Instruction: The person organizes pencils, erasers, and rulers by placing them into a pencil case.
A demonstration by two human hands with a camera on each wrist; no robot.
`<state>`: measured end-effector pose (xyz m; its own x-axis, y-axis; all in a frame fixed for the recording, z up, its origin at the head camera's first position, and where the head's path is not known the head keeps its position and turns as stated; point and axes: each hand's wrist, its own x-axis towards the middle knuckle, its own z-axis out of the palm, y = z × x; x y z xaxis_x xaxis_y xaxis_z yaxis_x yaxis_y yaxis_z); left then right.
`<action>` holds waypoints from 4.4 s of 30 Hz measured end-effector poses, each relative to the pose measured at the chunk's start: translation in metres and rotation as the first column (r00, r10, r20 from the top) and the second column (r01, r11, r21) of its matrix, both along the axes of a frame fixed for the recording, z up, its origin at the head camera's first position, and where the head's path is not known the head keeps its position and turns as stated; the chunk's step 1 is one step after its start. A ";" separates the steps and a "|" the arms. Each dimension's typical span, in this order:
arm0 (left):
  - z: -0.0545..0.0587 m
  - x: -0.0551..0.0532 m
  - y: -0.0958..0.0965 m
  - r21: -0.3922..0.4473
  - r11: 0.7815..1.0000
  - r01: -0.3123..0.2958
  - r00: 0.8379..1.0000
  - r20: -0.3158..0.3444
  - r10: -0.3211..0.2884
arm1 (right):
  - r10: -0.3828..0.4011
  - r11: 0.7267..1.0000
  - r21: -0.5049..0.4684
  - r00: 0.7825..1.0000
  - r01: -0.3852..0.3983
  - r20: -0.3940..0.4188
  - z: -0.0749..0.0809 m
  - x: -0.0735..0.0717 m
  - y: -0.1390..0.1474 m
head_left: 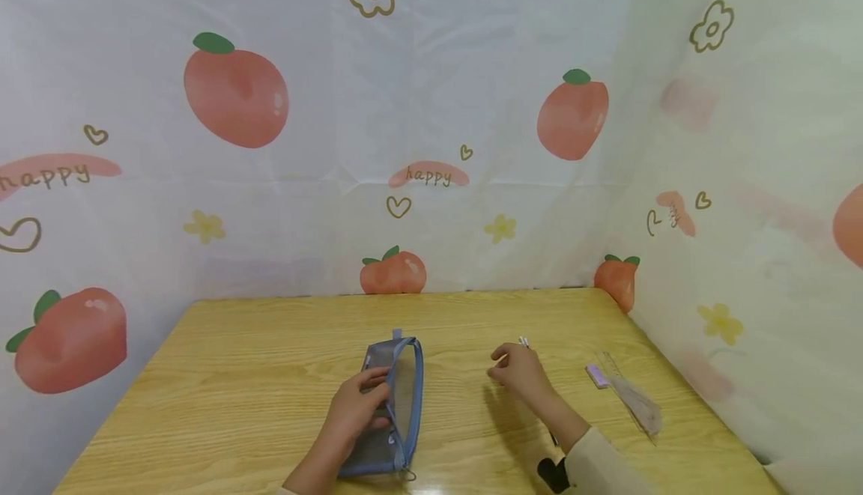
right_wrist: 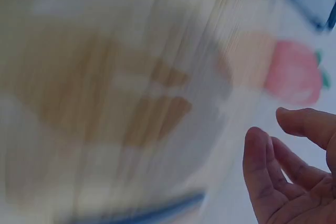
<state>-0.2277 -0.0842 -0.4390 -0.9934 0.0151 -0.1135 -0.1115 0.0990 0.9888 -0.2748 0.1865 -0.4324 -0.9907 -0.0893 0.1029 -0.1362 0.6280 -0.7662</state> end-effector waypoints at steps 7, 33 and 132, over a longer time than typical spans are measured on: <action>0.000 -0.001 0.001 0.025 1.000 -0.019 1.000 0.009 0.019 | -0.091 0.933 0.345 0.994 0.105 -0.057 0.005 -0.010 0.048; -0.002 -0.005 -0.006 0.142 0.990 0.000 1.000 0.031 -0.004 | -0.106 0.912 0.391 0.992 0.122 -0.064 -0.009 -0.012 0.050; -0.009 -0.002 0.006 0.195 0.980 0.032 0.998 0.039 -0.040 | 0.292 0.784 -0.616 0.922 -0.077 0.255 -0.021 0.018 -0.076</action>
<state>-0.2297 -0.0779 -0.4483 -0.9862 0.0767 -0.1468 -0.1535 -0.0898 0.9841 -0.2571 0.1107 -0.4535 -0.9454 -0.3026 -0.1212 0.1169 0.0326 -0.9926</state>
